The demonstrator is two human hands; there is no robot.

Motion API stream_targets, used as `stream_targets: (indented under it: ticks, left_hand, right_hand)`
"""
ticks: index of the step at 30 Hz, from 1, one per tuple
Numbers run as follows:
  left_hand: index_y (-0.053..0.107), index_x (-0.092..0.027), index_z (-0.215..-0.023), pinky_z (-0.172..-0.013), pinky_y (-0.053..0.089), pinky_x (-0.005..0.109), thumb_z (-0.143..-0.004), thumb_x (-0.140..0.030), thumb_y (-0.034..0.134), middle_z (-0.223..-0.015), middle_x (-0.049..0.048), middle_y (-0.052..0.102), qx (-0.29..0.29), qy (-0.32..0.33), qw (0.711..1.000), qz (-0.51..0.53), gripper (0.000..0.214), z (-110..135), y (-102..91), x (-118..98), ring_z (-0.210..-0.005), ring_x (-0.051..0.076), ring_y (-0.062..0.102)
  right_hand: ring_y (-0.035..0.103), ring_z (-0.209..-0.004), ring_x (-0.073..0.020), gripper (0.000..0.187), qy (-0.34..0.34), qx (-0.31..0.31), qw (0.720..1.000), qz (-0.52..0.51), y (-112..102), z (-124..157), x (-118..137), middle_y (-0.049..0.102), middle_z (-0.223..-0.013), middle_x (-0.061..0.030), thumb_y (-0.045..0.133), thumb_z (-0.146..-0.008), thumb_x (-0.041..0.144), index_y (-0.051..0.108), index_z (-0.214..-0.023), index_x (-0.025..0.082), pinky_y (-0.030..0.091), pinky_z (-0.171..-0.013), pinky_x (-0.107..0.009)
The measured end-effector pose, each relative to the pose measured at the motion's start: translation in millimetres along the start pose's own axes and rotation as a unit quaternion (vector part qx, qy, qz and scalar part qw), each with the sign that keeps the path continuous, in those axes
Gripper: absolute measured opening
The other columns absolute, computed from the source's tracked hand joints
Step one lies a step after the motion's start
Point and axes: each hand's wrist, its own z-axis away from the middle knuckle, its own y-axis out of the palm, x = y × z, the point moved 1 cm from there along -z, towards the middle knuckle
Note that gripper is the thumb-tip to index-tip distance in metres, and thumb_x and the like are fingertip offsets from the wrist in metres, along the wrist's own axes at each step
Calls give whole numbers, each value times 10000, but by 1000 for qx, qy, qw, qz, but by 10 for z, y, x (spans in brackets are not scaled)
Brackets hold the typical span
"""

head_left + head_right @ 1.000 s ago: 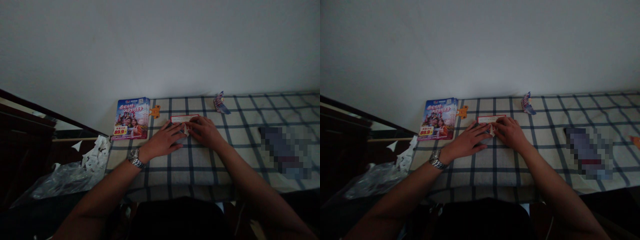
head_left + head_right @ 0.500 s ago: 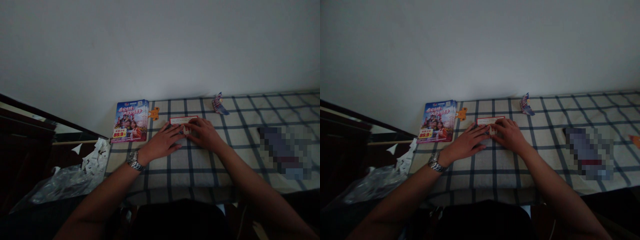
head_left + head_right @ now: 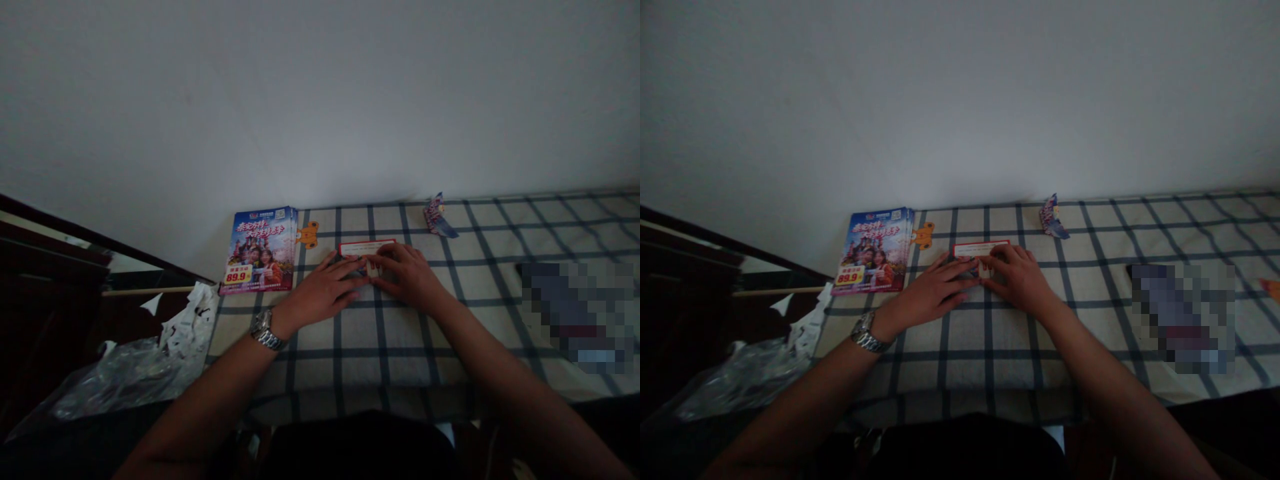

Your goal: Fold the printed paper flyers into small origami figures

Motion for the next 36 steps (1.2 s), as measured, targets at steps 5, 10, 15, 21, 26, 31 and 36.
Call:
stream_targets:
  ticks: [5, 10, 15, 21, 26, 31, 36]
  left_hand:
    - [632, -312, -1414, -1303, 284, 581, -1058, -309, 556, -1517, 66, 526, -21, -13, 1000, -2, 364, -21, -91, -39, -1483, 277, 418]
    - [637, -330, -1402, -1296, 266, 616, -1078, -310, 515, -1425, 46, 603, -8, -19, 1000, 5, 347, -31, -119, -27, -1380, 259, 513]
    - [652, -311, -1379, -1291, 275, 610, -1079, -286, 504, -1437, 45, 597, -14, -28, 999, 4, 335, -33, -100, -42, -1386, 256, 504]
    - [643, -283, -1391, -1278, 335, 551, -1082, -269, 492, -1418, 42, 618, -16, -25, 999, 28, 344, -45, -81, -14, -1360, 239, 524]
    - [628, -275, -1399, -1259, 381, 511, -1089, -251, 471, -1424, 37, 617, -21, -26, 998, 52, 348, -39, -86, 9, -1356, 216, 541]
    - [646, -306, -1394, -1272, 339, 576, -1076, -277, 509, -1505, 50, 545, -19, -39, 999, 29, 348, -11, -119, -15, -1435, 258, 470]
    - [633, -283, -1408, -1215, 450, 497, -1096, -282, 458, -1494, 47, 583, -22, -55, 997, 50, 358, 4, -114, 40, -1381, 226, 536]
  right_hand:
    - [590, -1204, -330, 439, 2, -5, 1000, -8, 8, 4, -14, 627, -1320, -126, 686, -969, 441, 672, -1380, 290, 481, -1009, -493]
    - [592, -1205, -338, 439, 0, -3, 1000, -15, 1, 12, -8, 626, -1327, -128, 678, -966, 443, 670, -1379, 295, 489, -1000, -511]
    - [595, -1201, -336, 451, 3, -7, 1000, -18, 16, 14, -11, 626, -1321, -125, 696, -952, 457, 675, -1375, 300, 484, -1013, -517]
    - [597, -1192, -332, 442, 1, -10, 1000, -9, 32, 14, -11, 626, -1319, -128, 683, -961, 463, 682, -1364, 279, 489, -1002, -499]
    - [602, -1190, -327, 445, -1, -12, 1000, -11, 64, 23, -35, 636, -1306, -123, 684, -961, 459, 674, -1375, 295, 485, -1006, -505]
    - [599, -1205, -332, 448, -2, -17, 1000, -10, 75, 29, -40, 638, -1312, -121, 705, -947, 450, 677, -1368, 299, 492, -997, -505]
    - [601, -1199, -334, 451, -4, -18, 1000, -9, 70, 32, -35, 633, -1319, -124, 711, -943, 444, 678, -1368, 297, 494, -997, -509]
